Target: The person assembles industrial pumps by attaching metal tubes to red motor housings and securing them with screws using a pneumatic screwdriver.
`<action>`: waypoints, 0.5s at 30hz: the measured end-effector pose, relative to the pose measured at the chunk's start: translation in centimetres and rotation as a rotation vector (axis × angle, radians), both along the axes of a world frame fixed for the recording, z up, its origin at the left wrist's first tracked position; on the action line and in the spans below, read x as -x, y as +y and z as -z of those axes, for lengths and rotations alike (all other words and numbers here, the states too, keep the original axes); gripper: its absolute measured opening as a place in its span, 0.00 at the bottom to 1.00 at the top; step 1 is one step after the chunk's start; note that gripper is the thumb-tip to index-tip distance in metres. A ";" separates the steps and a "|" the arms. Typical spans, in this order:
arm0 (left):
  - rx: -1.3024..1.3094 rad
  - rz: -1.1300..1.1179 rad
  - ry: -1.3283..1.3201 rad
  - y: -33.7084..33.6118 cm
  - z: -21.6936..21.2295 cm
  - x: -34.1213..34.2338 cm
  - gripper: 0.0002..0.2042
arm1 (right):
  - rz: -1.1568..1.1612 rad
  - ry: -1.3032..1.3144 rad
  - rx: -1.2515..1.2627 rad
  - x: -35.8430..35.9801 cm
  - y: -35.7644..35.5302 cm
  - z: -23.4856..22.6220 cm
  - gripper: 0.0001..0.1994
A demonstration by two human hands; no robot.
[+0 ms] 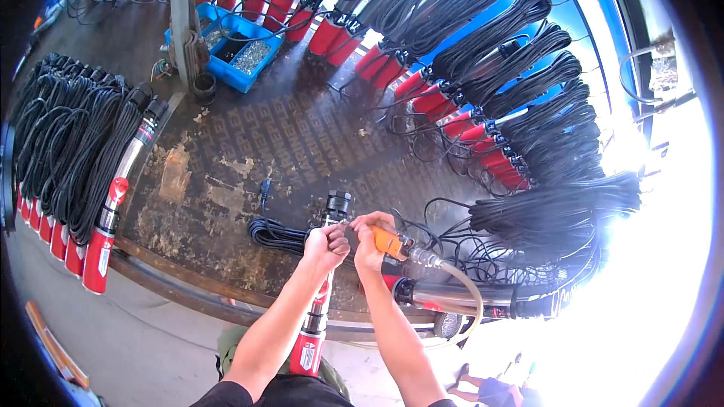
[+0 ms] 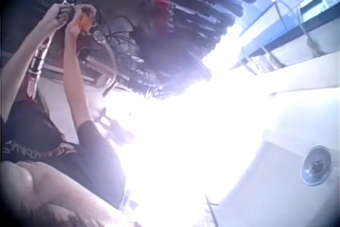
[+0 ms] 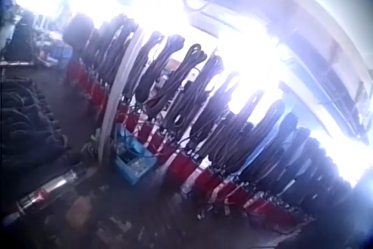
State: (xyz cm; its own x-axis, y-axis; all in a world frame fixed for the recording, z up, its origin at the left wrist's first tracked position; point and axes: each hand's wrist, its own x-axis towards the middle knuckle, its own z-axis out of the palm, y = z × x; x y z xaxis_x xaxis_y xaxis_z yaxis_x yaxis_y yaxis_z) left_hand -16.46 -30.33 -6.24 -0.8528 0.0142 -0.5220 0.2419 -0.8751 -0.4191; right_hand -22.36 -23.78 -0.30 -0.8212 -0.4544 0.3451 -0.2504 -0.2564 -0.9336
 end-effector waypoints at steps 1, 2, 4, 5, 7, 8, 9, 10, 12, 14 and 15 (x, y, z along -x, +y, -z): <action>-0.022 -0.016 0.005 0.0 0.0 0.1 0.08 | -0.001 -0.019 0.003 0.5 0.0 0.2 0.12; -0.043 -0.030 0.011 0.1 0.2 0.3 0.08 | -0.001 -0.036 0.007 0.9 0.0 0.2 0.12; -0.052 -0.057 0.034 0.3 0.4 0.4 0.08 | -0.015 -0.064 0.024 1.4 -0.1 0.4 0.12; -0.054 -0.070 0.045 0.4 0.6 0.4 0.09 | -0.025 -0.083 0.045 1.5 -0.3 0.5 0.12; 0.036 -0.090 0.079 0.8 0.8 0.0 0.08 | -0.026 -0.103 0.039 1.5 -0.8 0.5 0.12; 0.083 -0.101 0.095 0.8 0.7 -0.2 0.07 | -0.017 -0.104 0.013 1.4 -1.0 0.2 0.12; 0.174 -0.073 -0.009 0.7 -0.7 -0.6 0.08 | 0.006 -0.105 -0.016 1.6 -0.7 0.2 0.11; 0.266 -0.045 -0.113 0.9 -2.2 -1.2 0.09 | 0.018 -0.096 -0.041 1.8 -0.5 0.4 0.11; 0.398 -0.082 -0.232 0.7 -3.5 -2.2 0.10 | 0.020 -0.076 -0.085 1.8 -0.7 0.8 0.10; 0.471 -0.187 -0.265 1.2 -3.3 -3.3 0.09 | 0.057 -0.073 -0.074 2.1 -1.2 1.1 0.09; 0.511 -0.222 -0.271 1.2 -3.4 -3.9 0.09 | 0.078 -0.074 -0.068 2.2 -1.4 1.2 0.09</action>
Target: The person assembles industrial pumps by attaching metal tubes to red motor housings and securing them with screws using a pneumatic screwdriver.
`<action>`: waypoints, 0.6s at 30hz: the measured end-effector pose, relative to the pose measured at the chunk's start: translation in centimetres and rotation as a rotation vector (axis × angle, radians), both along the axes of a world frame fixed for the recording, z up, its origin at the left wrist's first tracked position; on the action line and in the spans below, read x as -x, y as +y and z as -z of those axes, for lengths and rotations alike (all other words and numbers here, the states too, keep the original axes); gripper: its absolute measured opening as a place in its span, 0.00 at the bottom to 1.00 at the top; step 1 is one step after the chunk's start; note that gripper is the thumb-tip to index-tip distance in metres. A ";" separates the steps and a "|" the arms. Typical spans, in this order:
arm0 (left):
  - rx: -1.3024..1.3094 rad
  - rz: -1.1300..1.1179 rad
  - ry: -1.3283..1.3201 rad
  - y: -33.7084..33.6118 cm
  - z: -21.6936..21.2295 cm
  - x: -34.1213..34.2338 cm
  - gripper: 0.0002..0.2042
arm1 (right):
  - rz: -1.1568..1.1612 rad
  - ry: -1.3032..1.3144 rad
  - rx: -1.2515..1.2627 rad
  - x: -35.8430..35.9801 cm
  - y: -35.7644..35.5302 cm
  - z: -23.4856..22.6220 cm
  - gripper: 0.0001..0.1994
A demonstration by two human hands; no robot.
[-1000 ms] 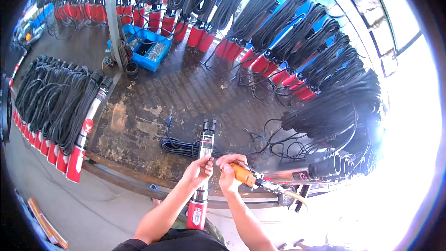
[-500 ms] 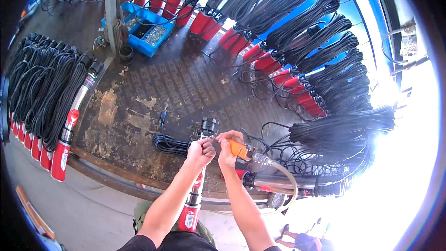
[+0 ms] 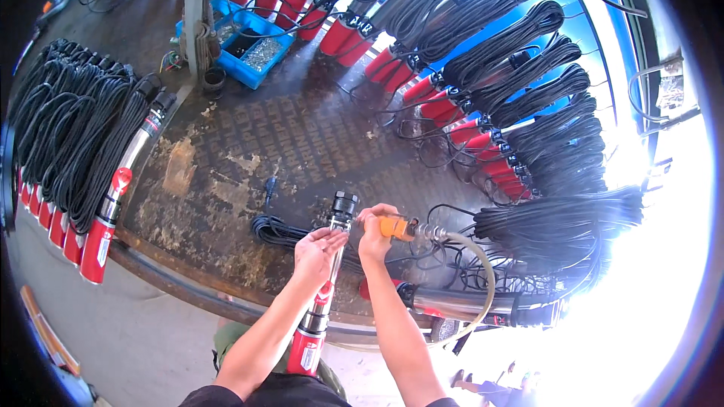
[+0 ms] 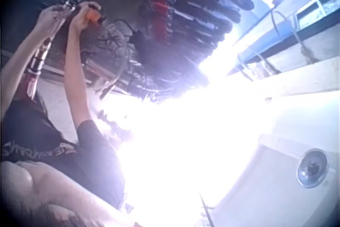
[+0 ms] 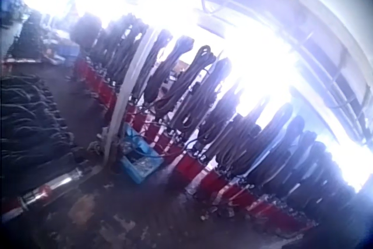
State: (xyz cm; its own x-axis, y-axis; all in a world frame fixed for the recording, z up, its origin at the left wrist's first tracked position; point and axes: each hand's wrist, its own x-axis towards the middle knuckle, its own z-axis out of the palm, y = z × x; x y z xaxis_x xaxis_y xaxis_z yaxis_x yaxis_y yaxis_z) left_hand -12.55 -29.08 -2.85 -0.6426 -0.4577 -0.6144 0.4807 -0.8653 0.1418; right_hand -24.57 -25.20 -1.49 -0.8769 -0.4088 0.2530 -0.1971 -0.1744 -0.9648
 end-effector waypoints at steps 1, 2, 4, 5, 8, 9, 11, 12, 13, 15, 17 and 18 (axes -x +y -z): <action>-0.010 0.003 -0.007 -0.2 0.4 -0.3 0.09 | 0.012 -0.028 0.035 0.1 -0.3 0.1 0.09; -0.020 0.004 -0.010 -0.5 0.8 -0.6 0.10 | 0.022 -0.053 0.069 0.1 -0.8 0.0 0.09; -0.023 0.025 -0.025 -0.9 1.3 -1.0 0.12 | 0.036 -0.070 0.098 0.1 -1.1 0.3 0.09; 0.000 0.039 -0.044 -1.0 1.4 -1.1 0.12 | 0.025 -0.052 0.027 0.4 -0.9 0.8 0.08; 0.053 0.068 -0.034 -0.3 2.3 -0.5 0.10 | 0.013 0.040 -0.327 2.5 2.3 5.1 0.09; 0.047 0.065 -0.044 0.2 3.3 -0.8 0.10 | 0.060 -0.056 -0.261 0.5 2.1 5.5 0.11; 0.066 0.042 -0.032 0.1 4.0 -0.2 0.12 | 0.229 0.053 -0.209 -1.0 3.2 6.4 0.13; 0.002 0.078 -0.103 0.6 3.3 -0.8 0.13 | 0.178 0.015 -0.063 -1.3 3.5 5.6 0.14; 0.005 0.110 -0.099 0.3 3.5 -0.6 0.13 | 0.128 -0.023 0.083 -1.5 4.2 4.7 0.14; 0.010 0.197 -0.097 -0.5 4.2 -1.5 0.11 | 0.116 0.084 0.052 -3.2 3.5 0.5 0.14; -0.042 0.233 -0.027 -0.2 3.3 -1.3 0.10 | 0.078 0.123 0.134 -4.2 3.0 -3.2 0.12; -0.060 0.239 0.054 0.1 3.3 -1.1 0.10 | 0.053 0.085 0.164 -4.8 2.9 -4.6 0.11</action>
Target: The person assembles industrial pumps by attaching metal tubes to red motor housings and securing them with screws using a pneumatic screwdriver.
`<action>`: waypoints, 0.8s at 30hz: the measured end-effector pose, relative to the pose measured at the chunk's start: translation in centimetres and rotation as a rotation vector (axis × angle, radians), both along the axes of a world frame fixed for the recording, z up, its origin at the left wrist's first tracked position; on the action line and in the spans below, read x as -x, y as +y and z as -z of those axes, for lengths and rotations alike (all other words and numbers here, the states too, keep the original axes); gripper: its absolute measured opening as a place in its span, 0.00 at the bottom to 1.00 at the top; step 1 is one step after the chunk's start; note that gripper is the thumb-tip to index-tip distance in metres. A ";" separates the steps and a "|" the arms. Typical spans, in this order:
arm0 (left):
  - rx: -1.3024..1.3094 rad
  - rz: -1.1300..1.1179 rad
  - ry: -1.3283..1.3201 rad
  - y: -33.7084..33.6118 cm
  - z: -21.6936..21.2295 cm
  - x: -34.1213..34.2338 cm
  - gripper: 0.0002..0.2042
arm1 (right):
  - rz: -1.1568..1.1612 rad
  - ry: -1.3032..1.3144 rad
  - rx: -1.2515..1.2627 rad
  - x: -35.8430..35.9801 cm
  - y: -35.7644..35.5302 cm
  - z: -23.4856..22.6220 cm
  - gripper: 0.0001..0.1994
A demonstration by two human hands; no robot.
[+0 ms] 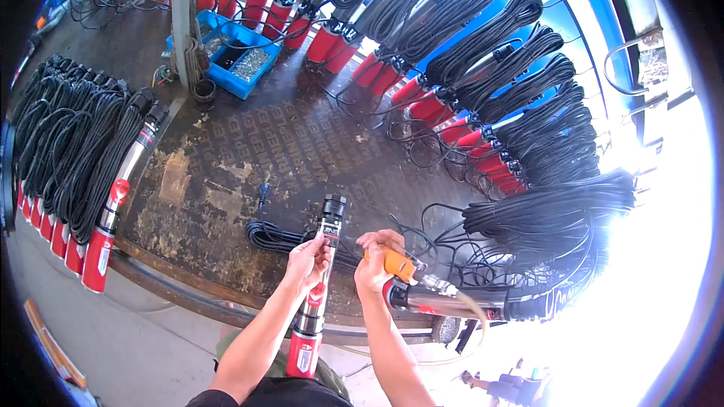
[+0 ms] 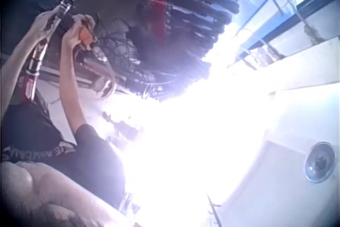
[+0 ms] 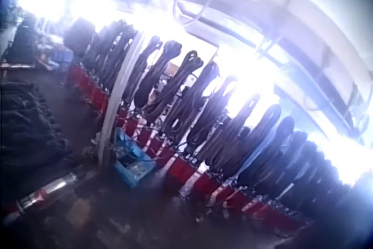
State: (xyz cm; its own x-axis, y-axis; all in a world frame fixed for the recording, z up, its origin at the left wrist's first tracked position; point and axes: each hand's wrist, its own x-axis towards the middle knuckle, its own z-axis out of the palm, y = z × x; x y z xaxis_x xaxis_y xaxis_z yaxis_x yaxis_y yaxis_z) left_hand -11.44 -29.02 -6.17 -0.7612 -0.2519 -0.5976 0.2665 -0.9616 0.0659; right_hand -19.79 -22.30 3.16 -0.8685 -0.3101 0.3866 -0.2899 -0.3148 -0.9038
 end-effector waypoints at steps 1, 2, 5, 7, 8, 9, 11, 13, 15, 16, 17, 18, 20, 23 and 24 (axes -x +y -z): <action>-0.029 0.002 0.078 0.3 0.0 0.2 0.10 | -0.031 -0.035 0.028 -0.5 -0.1 -1.2 0.11; -0.079 0.017 0.136 0.4 -0.9 0.6 0.08 | -0.061 -0.067 0.062 -0.7 -0.1 -2.0 0.10; -0.157 0.021 0.270 0.7 -2.4 1.2 0.08 | -0.047 -0.179 0.092 -1.0 0.3 -2.9 0.10; -0.120 0.037 0.285 0.8 -2.8 1.4 0.07 | -0.039 -0.174 0.098 -0.8 0.6 -3.0 0.11; -0.098 0.052 0.267 1.0 -2.9 1.4 0.07 | -0.036 -0.176 0.100 -0.8 0.8 -2.9 0.12; -0.077 0.066 0.248 1.1 -3.0 1.4 0.07 | -0.037 -0.174 0.098 -0.7 1.0 -2.7 0.12; -0.116 0.058 0.253 1.3 -3.1 1.3 0.07 | -0.043 -0.172 0.094 -0.6 1.2 -2.5 0.13; -0.162 0.049 0.255 1.4 -2.9 1.2 0.07 | -0.073 -0.175 0.087 -0.6 1.3 -2.2 0.14; -0.213 0.042 0.257 1.6 -2.2 1.5 0.06 | -0.103 -0.167 0.078 -0.6 1.2 -1.8 0.15; -0.226 0.031 0.250 1.7 -1.7 1.8 0.06 | -0.117 -0.159 0.070 -0.5 1.0 -1.5 0.15; -0.237 0.018 0.245 1.7 -1.0 2.2 0.06 | -0.133 -0.149 0.063 -0.4 0.8 -1.2 0.14; -0.248 0.005 0.239 1.8 -0.3 2.7 0.06 | -0.149 -0.095 0.034 0.0 0.6 -0.6 0.14; -0.271 -0.014 0.162 1.8 -0.2 4.2 0.06 | -0.172 0.018 -0.022 1.2 0.3 0.8 0.14; -0.357 -0.086 0.147 1.7 0.2 5.6 0.08 | -0.168 0.003 -0.073 2.5 -0.4 2.4 0.14; -0.413 -0.108 0.159 1.4 0.2 6.1 0.09 | -0.179 -0.016 -0.070 3.0 -0.8 2.7 0.13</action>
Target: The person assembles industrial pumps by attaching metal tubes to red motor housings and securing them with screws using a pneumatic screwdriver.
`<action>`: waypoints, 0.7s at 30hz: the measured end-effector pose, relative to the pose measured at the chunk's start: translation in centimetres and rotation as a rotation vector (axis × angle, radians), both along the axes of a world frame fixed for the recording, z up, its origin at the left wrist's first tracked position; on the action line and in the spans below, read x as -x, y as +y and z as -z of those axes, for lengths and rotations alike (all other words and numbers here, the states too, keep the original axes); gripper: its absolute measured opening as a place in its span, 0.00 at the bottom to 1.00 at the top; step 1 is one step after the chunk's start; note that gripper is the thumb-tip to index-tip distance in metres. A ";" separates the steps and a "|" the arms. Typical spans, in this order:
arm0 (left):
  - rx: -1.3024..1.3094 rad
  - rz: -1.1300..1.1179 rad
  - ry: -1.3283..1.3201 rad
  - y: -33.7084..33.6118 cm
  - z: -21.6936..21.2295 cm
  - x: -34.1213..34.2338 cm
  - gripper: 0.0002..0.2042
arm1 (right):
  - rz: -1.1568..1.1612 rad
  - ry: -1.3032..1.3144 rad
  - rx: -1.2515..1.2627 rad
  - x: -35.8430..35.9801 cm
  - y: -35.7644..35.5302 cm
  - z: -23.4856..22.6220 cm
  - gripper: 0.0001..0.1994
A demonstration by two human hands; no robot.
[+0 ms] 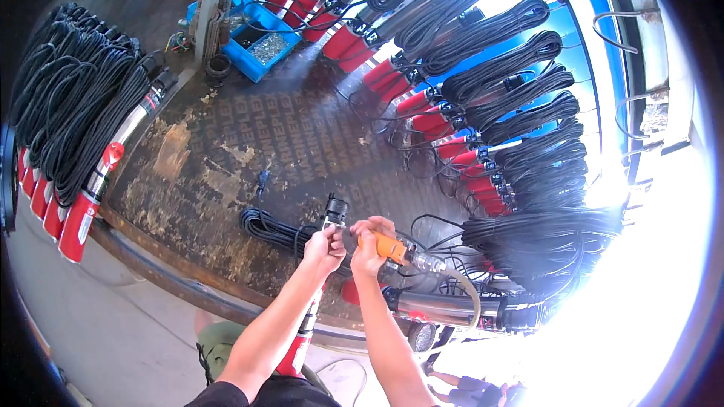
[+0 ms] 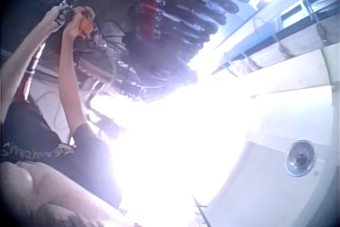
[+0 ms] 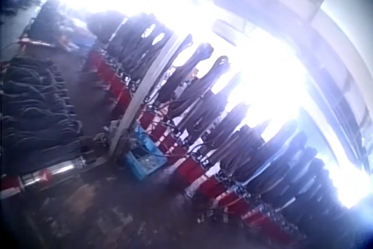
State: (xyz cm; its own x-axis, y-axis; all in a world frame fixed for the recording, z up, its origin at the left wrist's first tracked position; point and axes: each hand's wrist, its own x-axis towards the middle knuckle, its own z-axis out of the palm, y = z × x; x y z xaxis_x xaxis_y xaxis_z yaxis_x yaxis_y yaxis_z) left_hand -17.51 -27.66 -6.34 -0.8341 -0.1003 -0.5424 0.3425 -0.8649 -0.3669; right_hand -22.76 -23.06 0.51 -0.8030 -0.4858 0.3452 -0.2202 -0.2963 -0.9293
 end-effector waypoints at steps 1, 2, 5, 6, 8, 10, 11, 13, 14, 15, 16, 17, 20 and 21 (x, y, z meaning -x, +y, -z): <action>-0.033 -0.011 0.011 -0.3 0.0 0.3 0.09 | 0.011 -0.014 -0.009 0.5 -0.3 0.2 0.13; -0.065 -0.023 0.017 -0.6 0.3 0.4 0.09 | 0.022 -0.034 -0.018 0.8 -0.7 0.4 0.13; -0.116 -0.041 0.024 -1.0 0.7 0.8 0.08 | 0.040 -0.071 -0.034 1.5 -1.5 0.7 0.13; -0.126 -0.043 0.025 -1.0 0.8 0.8 0.08 | 0.052 -0.082 -0.043 1.6 -1.6 0.7 0.13; -0.091 -0.029 0.019 -1.2 0.3 0.7 0.06 | 0.063 -0.070 -0.065 1.8 -1.8 0.7 0.12; 0.191 0.046 -0.143 -0.5 -0.7 -0.5 0.07 | 0.025 -0.039 -0.111 2.2 -1.4 1.0 0.11; 0.335 0.085 -0.219 -0.2 -1.6 -1.1 0.07 | 0.009 -0.020 -0.131 2.7 -1.1 1.1 0.11; 0.717 0.036 -0.343 1.8 -0.8 -3.2 0.09 | -0.024 -0.010 -0.146 3.0 -1.4 1.3 0.11; 1.026 -0.002 -0.578 3.1 0.4 -4.4 0.10 | -0.046 -0.010 -0.151 2.7 -1.7 1.6 0.10; 1.333 -0.039 -0.814 4.4 1.7 -5.5 0.10 | -0.044 -0.019 -0.140 2.6 -1.9 1.9 0.10; 1.424 -0.036 -0.849 5.7 1.6 -7.0 0.08 | -0.031 -0.023 -0.129 2.9 -1.8 2.1 0.10; 1.518 -0.034 -0.885 6.7 1.0 -8.9 0.08 | -0.019 -0.028 -0.116 3.2 -1.7 2.2 0.09; 1.884 -0.002 -1.016 9.1 0.1 -13.8 0.19 | 0.002 -0.045 -0.159 2.7 -2.0 2.3 0.08; 1.997 0.096 -1.071 10.0 0.5 -14.8 0.27 | -0.005 -0.037 -0.136 2.6 -2.1 2.5 0.09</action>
